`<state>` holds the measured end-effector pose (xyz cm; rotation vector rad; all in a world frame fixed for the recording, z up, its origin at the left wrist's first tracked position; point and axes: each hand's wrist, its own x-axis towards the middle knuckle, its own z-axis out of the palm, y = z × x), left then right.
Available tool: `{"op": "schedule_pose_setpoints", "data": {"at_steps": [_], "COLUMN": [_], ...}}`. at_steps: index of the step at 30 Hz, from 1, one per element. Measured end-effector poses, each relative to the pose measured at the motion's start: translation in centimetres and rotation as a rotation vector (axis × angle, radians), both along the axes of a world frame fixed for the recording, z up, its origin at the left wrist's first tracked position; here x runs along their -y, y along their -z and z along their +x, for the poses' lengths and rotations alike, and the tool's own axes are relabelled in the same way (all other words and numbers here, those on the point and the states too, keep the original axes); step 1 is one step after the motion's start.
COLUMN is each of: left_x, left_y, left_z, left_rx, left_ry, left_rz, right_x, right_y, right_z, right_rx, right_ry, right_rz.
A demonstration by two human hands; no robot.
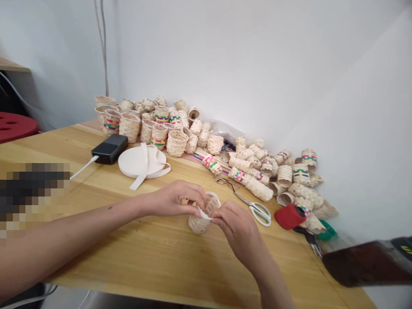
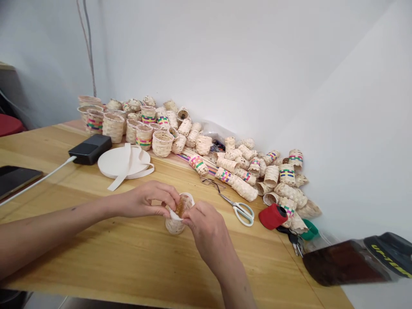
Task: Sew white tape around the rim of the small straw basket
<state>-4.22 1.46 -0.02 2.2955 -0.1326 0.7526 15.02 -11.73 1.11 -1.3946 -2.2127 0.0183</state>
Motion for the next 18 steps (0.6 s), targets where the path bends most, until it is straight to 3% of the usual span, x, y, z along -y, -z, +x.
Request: {"op": "schedule_pose_setpoints", "data": {"at_steps": [6,14,18], "left_x": [0.8,1.8,1.8], "left_y": [-0.7,-0.2,-0.3], "left_z": [-0.1,0.5,0.6], "left_rx": [-0.038,-0.138,-0.147], "left_ry": [-0.029,-0.258,-0.255], "left_rz": [-0.087,-0.177,-0.166], "right_x": [0.2,0.4,0.7], "right_y": [-0.2,-0.8,-0.7], "right_z": [-0.1,-0.4,-1.1], "right_rx": [0.007,0.033,-0.010], "right_ry": [0.011,0.036,0.047], "right_rz": [-0.021,-0.051,0.060]}}
